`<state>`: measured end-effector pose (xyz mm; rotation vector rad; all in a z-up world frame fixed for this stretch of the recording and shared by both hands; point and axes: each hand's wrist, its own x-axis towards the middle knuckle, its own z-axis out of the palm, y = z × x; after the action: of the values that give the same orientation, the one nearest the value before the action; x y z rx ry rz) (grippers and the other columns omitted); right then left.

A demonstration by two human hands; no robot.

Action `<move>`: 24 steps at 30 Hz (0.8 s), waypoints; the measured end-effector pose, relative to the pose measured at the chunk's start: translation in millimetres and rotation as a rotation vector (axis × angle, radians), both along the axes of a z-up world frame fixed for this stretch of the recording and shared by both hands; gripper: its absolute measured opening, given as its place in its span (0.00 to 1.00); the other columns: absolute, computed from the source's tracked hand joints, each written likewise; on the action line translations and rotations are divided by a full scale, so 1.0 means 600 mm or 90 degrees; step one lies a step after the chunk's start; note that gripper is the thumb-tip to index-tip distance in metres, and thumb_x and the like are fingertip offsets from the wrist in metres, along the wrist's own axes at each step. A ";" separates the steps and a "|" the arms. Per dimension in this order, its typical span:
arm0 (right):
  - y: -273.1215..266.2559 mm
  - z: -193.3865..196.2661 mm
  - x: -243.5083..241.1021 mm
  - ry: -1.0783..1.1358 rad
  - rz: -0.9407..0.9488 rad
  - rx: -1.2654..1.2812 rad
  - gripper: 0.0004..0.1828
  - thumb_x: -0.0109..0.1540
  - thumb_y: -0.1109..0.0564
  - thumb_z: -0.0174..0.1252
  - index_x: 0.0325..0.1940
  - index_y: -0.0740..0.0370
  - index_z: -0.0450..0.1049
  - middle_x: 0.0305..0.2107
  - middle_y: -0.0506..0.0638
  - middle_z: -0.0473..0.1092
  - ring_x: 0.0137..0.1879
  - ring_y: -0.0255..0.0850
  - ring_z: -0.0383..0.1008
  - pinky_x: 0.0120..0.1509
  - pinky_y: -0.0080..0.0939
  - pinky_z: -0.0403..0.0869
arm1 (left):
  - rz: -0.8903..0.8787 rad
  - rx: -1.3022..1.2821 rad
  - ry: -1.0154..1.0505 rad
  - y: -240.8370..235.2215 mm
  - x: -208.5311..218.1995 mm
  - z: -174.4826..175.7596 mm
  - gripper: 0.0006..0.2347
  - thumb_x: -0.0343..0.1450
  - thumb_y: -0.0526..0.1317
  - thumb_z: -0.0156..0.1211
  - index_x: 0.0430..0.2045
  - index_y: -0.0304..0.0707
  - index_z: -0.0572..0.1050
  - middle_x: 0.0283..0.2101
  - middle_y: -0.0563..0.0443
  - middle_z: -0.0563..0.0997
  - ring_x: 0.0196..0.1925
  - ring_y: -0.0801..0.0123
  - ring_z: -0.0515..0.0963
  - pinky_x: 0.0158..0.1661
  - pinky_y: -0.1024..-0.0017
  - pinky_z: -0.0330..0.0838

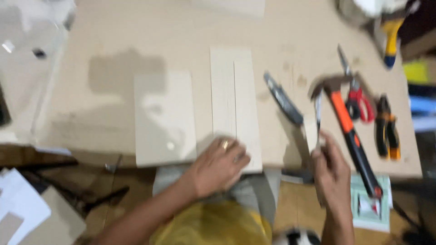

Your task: The person marks a white book cover with a marker, aligns it with wooden strips, and uses a utility knife to cut the cover along the edges. The person handles the book and strips repeatedly to ensure alignment before cutting.

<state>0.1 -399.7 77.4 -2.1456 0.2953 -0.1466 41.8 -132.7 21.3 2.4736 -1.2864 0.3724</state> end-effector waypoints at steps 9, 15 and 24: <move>0.016 -0.033 0.048 0.000 0.068 -0.021 0.31 0.61 0.49 0.57 0.68 0.57 0.69 0.66 0.60 0.67 0.73 0.49 0.65 0.75 0.50 0.65 | -0.027 -0.119 0.137 0.039 0.003 0.016 0.14 0.73 0.46 0.56 0.41 0.33 0.75 0.47 0.39 0.77 0.45 0.52 0.78 0.53 0.49 0.70; 0.025 -0.047 0.069 0.123 0.057 -0.178 0.35 0.60 0.34 0.52 0.69 0.45 0.70 0.51 0.47 0.76 0.58 0.42 0.76 0.55 0.48 0.76 | 0.076 -0.063 0.153 0.046 0.072 -0.006 0.26 0.74 0.52 0.57 0.64 0.34 0.67 0.67 0.35 0.69 0.70 0.42 0.64 0.65 0.50 0.59; 0.017 -0.056 0.078 0.081 0.093 -0.189 0.32 0.61 0.37 0.55 0.68 0.48 0.72 0.54 0.50 0.76 0.62 0.45 0.75 0.62 0.46 0.73 | 0.097 -0.103 0.075 0.021 0.078 -0.015 0.18 0.74 0.50 0.58 0.53 0.38 0.73 0.58 0.43 0.75 0.63 0.42 0.69 0.58 0.46 0.63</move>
<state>46.6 -389.8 43.9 -2.4674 0.1984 0.0339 88.7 -120.0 12.1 2.4235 -0.9839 0.3465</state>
